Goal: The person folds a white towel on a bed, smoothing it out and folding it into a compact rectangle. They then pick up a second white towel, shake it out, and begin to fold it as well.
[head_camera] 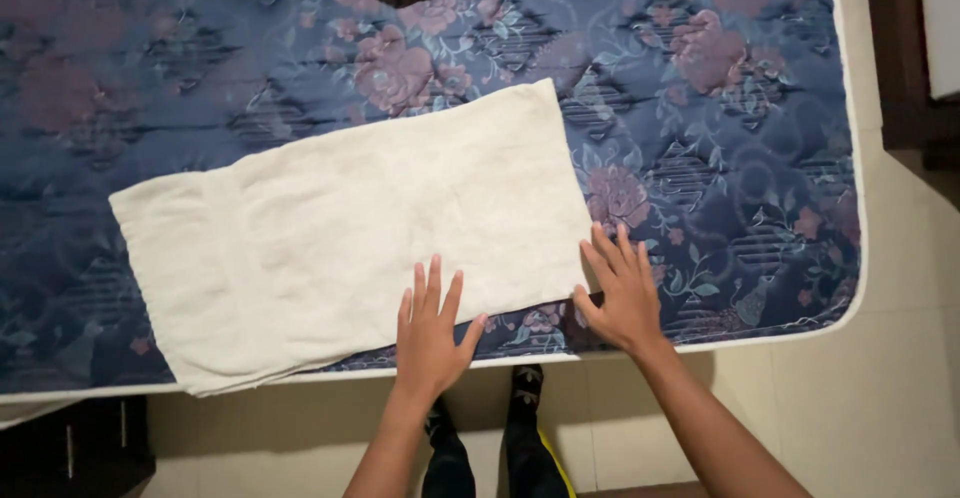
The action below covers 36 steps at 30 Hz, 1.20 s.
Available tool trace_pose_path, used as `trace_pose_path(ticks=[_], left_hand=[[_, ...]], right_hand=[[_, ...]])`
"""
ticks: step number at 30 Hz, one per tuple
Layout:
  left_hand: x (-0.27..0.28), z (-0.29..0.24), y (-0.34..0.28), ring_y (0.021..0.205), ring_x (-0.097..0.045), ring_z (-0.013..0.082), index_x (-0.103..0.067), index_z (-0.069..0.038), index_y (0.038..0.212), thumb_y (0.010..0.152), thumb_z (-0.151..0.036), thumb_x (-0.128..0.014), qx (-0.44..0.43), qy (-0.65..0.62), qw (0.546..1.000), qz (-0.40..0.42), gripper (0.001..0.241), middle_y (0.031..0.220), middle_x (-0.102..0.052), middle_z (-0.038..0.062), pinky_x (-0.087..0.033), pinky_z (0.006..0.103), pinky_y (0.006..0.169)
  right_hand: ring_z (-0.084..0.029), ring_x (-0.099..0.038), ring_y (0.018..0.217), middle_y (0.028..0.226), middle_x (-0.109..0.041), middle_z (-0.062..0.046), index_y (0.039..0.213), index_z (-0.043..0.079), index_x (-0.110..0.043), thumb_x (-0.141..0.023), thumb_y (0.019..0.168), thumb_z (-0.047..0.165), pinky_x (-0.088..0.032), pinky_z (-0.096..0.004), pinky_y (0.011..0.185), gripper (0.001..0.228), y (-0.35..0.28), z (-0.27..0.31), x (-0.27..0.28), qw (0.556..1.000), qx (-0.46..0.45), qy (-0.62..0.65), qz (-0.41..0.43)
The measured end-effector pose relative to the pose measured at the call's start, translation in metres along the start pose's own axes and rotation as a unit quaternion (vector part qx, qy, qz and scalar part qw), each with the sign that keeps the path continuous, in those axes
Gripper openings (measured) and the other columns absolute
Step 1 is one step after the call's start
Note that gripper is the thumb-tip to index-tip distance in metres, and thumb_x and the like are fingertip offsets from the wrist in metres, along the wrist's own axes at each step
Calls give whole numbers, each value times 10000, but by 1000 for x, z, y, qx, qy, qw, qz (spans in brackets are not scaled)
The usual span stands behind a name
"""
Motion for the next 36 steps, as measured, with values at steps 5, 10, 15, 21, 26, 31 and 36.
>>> trace_pose_path(ticks=[5, 10, 15, 21, 26, 31, 36], left_hand=[[9, 0, 60, 1547, -221, 396, -491, -114, 1509, 970, -389, -611, -53, 15, 997, -49, 616, 1675, -267, 181, -244, 525, 1195], [25, 1, 119, 1575, -200, 377, -482, -163, 1551, 985, -425, -612, -50, 58, 996, -43, 637, 1693, -279, 122, -190, 551, 1234], [18, 9, 139, 1540, -146, 386, -466, -290, 1518, 771, -625, -707, -2, 94, 995, -36, 853, 1669, -239, 109, -128, 633, 1184], [10, 7, 144, 1510, -149, 453, -471, -208, 1503, 778, -598, -699, -29, 129, 989, -60, 854, 1645, -238, 175, -142, 671, 1151], [9, -12, 169, 1542, -180, 469, -461, -68, 1501, 897, -447, -644, -113, 62, 992, 1, 737, 1660, -267, 190, -201, 584, 1214], [-11, -34, 229, 1559, -245, 361, -461, -116, 1538, 997, -370, -581, -231, 10, 969, 85, 609, 1680, -298, 126, -230, 513, 1229], [-27, -39, 300, 1482, -217, 346, -476, -299, 1478, 939, -456, -579, -232, 98, 967, 39, 570, 1616, -301, 56, -178, 545, 1167]], right_hand=[[-390, -252, 1546, 1670, -321, -121, 1495, 119, -498, -633, 928, 363, -201, -550, 1236, 632, 39, 25, -18, 999, -20, 34, -24], [-397, -234, 1553, 1686, -280, -134, 1517, 120, -475, -606, 955, 364, -195, -554, 1232, 627, 72, 32, -33, 997, -43, 64, -20], [-373, -227, 1539, 1676, -270, -124, 1532, 126, -438, -622, 909, 402, -186, -570, 1210, 705, 77, 26, -46, 997, -63, 23, -23], [-347, -248, 1542, 1672, -289, -97, 1524, 134, -431, -630, 873, 392, -194, -570, 1212, 728, 76, 18, -58, 996, -75, 33, -22], [-352, -253, 1537, 1669, -288, -113, 1527, 131, -416, -609, 865, 387, -194, -569, 1203, 736, 75, 12, -69, 996, -80, 35, -22], [-344, -262, 1540, 1663, -303, -102, 1515, 157, -432, -586, 872, 407, -196, -563, 1208, 707, 71, 6, -78, 995, -95, 32, -13], [-340, -263, 1538, 1665, -303, -91, 1520, 163, -424, -562, 864, 414, -195, -562, 1202, 715, 74, 5, -80, 994, -97, 40, -20]])
Point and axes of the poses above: each hand's wrist, its own y-axis towards the middle knuckle, its own x-axis out of the back of the hand, z = x × y, the point moved 3 cm from there along y, towards the middle knuckle
